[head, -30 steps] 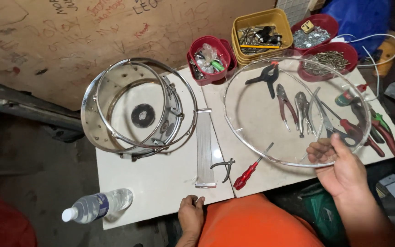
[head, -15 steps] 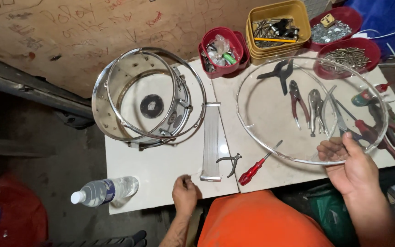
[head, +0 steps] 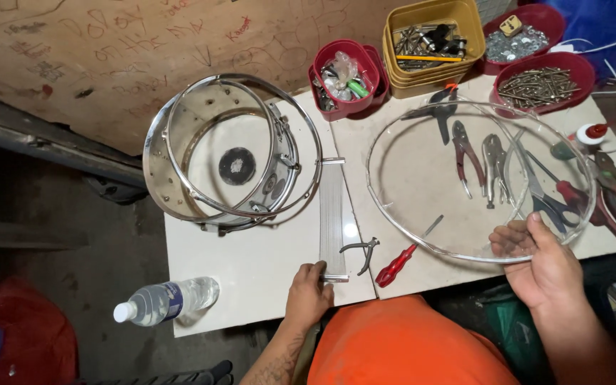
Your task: The person works on a clear drum head, using a red screwdriver to pry at the rim and a metal mesh strip to reinforce the edge. They manipulate the drum head and tools on a white table cluttered with various hardware items.
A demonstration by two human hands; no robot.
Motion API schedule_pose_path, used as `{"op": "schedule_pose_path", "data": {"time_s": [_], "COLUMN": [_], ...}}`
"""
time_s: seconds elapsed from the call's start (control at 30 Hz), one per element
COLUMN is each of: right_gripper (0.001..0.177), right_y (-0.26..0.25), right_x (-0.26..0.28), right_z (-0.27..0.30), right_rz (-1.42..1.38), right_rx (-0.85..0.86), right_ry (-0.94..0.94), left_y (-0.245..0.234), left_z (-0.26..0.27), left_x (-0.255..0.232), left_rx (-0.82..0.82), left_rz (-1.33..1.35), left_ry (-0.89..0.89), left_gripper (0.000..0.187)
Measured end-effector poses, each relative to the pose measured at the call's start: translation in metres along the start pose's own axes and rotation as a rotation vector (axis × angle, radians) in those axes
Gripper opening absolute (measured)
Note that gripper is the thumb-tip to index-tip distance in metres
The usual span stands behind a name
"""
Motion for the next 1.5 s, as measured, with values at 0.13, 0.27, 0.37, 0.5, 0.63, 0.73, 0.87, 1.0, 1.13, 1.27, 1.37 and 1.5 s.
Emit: {"op": "schedule_pose_path", "data": {"time_s": [0.13,0.27,0.37,0.5,0.63,0.73,0.87,1.0,1.13,1.27,1.37,1.5], "right_gripper": [0.039,0.039,0.036,0.037,0.038,0.037,0.038,0.037,0.038,0.036,0.038,0.037], "right_y": [-0.007,-0.018,-0.019,-0.020,-0.019,-0.019,-0.021,-0.020,-0.023,-0.025,-0.022,-0.023], "right_x": [-0.003,-0.006,-0.006,-0.007,-0.009,-0.011,-0.014,-0.012,-0.013,-0.013,-0.011,-0.011], "right_z": [0.002,0.000,0.007,0.014,0.020,0.023,0.025,0.032,0.033,0.034,0.038,0.036], "right_rz": [-0.020,-0.031,-0.052,-0.065,-0.092,-0.080,-0.087,-0.091,-0.098,-0.097,-0.103,-0.102], "right_rx": [0.012,-0.017,-0.033,-0.040,-0.051,-0.066,-0.092,-0.096,-0.106,-0.092,-0.090,-0.086], "right_ry": [-0.024,-0.031,-0.040,-0.051,-0.073,-0.056,-0.062,-0.064,-0.063,-0.074,-0.087,-0.095], "left_y": [-0.001,0.001,0.001,-0.002,-0.004,-0.006,-0.010,-0.006,-0.004,0.000,0.002,0.001], "left_z": [-0.002,-0.007,-0.008,-0.006,-0.007,-0.006,-0.007,-0.014,-0.015,-0.015,-0.013,-0.013], "left_x": [-0.006,-0.005,-0.006,-0.016,-0.020,-0.031,-0.042,-0.042,-0.049,-0.051,-0.054,-0.054], "left_rx": [0.041,0.079,0.071,0.019,0.013,0.019,0.036,0.113,0.155,0.168,0.161,0.160], "left_rz": [-0.060,-0.099,-0.102,-0.115,-0.127,-0.139,-0.137,-0.114,-0.102,-0.104,-0.100,-0.120], "left_ry": [0.092,0.115,0.170,0.291,0.360,0.451,0.498,0.452,0.546,0.555,0.604,0.605], "left_gripper": [0.064,0.057,0.046,0.042,0.041,0.041,0.045,0.048,0.048,0.043,0.034,0.029]}}
Point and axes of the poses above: each hand's wrist, its own z-axis away from the middle knuckle, its own y-axis out of the palm, x = y × z, the point moved 7 cm from there along -z, towards the middle knuckle
